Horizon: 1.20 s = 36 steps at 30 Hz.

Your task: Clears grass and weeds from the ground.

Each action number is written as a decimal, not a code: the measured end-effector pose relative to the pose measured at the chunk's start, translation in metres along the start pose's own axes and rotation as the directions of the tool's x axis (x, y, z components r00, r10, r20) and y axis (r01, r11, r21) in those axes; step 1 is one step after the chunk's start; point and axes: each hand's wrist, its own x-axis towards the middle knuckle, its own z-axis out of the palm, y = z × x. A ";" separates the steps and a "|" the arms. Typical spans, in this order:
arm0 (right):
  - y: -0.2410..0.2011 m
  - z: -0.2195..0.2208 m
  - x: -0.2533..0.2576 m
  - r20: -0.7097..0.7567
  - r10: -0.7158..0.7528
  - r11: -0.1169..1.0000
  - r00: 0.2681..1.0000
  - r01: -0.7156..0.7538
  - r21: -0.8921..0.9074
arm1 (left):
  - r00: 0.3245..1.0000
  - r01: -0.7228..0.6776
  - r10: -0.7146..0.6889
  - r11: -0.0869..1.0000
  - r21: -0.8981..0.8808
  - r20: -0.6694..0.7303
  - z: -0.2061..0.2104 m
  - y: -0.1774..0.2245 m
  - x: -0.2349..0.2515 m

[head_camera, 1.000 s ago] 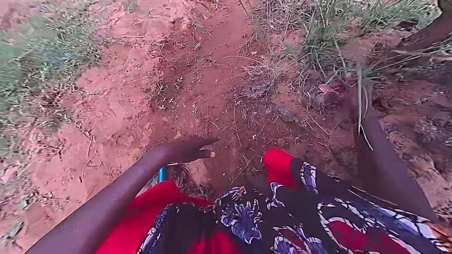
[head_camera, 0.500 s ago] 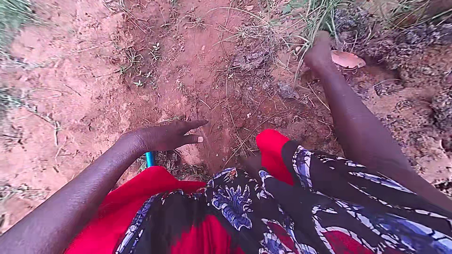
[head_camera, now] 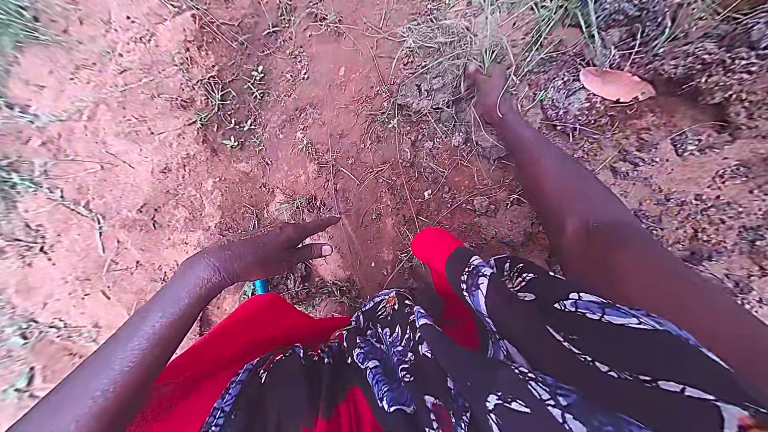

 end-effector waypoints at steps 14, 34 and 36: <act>-0.009 0.001 -0.057 0.047 0.196 0.908 0.980 -0.163 -0.387 | 0.989 0.000 0.008 0.998 0.055 -0.146 0.009 0.004 -0.022; -0.020 -0.066 -0.183 -0.170 0.016 0.928 0.985 -0.078 -0.365 | 0.989 -0.039 0.059 0.989 0.144 -0.136 0.017 0.021 -0.032; -0.024 -0.098 -0.177 -0.304 -0.066 0.997 0.950 0.055 -0.047 | 0.992 -0.078 0.092 0.985 0.156 -0.087 0.015 0.049 -0.030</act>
